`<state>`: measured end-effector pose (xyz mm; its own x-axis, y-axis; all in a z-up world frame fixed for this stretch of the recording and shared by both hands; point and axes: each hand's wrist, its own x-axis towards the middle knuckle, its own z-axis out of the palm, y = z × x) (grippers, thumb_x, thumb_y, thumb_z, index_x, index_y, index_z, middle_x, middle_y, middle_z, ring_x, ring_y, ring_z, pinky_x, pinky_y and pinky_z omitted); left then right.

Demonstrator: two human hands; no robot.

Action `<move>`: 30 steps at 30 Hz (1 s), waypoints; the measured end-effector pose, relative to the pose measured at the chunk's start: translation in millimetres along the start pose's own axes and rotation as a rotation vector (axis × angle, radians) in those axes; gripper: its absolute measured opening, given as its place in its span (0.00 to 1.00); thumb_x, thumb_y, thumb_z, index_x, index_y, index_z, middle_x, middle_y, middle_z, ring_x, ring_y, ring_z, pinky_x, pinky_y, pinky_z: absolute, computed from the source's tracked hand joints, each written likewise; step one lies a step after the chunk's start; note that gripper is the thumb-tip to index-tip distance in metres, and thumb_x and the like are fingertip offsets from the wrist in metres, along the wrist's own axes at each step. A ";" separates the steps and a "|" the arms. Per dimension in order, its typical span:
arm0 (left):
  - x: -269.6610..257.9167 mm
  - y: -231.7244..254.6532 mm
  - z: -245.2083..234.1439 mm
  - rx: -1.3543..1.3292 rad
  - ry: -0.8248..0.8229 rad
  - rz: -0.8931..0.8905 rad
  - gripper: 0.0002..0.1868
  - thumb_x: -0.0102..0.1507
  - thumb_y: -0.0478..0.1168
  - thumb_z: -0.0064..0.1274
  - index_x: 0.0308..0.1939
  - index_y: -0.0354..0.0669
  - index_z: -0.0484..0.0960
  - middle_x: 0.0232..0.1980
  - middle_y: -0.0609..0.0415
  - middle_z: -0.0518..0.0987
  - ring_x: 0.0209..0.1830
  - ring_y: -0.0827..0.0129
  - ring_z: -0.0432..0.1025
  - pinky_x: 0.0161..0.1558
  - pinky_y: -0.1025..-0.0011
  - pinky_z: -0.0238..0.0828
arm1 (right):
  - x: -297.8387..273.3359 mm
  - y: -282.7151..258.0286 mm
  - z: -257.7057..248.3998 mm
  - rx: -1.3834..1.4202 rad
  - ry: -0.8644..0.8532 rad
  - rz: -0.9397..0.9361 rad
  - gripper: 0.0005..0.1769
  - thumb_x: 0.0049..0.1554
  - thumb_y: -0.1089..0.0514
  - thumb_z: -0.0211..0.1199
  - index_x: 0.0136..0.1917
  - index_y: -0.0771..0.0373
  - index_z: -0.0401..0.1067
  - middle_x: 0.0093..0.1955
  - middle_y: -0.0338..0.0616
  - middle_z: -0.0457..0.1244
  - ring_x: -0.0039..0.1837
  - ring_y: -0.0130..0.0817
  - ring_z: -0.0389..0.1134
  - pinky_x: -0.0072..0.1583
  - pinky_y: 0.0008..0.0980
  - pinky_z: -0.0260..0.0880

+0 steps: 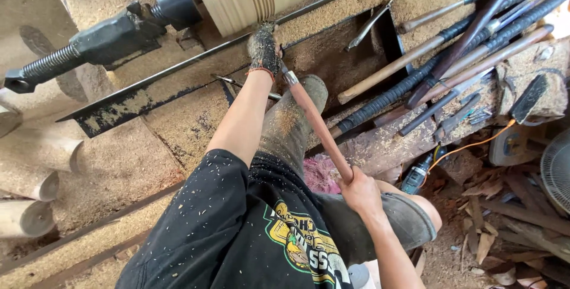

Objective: Use a wood lathe and woodturning chisels to shape and smooth a large wooden cylinder.

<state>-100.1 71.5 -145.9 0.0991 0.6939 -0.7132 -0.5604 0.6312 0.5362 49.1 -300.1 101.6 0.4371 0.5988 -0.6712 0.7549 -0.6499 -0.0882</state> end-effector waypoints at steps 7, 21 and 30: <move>-37.4 29.1 17.4 -0.094 0.054 -0.022 0.11 0.66 0.45 0.49 0.35 0.46 0.84 0.18 0.60 0.68 0.10 0.72 0.59 0.15 0.70 0.53 | 7.4 -0.4 3.3 -0.005 -0.005 0.008 0.21 0.54 0.45 0.66 0.53 0.61 0.71 0.46 0.63 0.70 0.53 0.64 0.71 0.56 0.59 0.69; -16.3 14.1 4.0 -0.134 -0.005 0.009 0.11 0.67 0.42 0.54 0.31 0.48 0.74 0.19 0.58 0.70 0.10 0.70 0.60 0.15 0.68 0.52 | 3.4 3.0 6.5 0.012 0.014 0.004 0.22 0.54 0.42 0.66 0.51 0.60 0.71 0.45 0.63 0.70 0.53 0.66 0.70 0.56 0.60 0.69; -18.6 15.2 2.5 -0.188 0.049 -0.026 0.14 0.69 0.45 0.43 0.31 0.44 0.73 0.21 0.52 0.75 0.10 0.68 0.59 0.16 0.67 0.53 | 7.3 1.6 9.4 -0.009 0.011 -0.002 0.21 0.55 0.43 0.65 0.52 0.61 0.71 0.45 0.64 0.70 0.53 0.65 0.71 0.56 0.59 0.69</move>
<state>-108.4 69.0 -123.3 0.0785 0.6575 -0.7494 -0.7022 0.5700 0.4266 48.9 -301.2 89.7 0.4408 0.6048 -0.6632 0.7602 -0.6444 -0.0824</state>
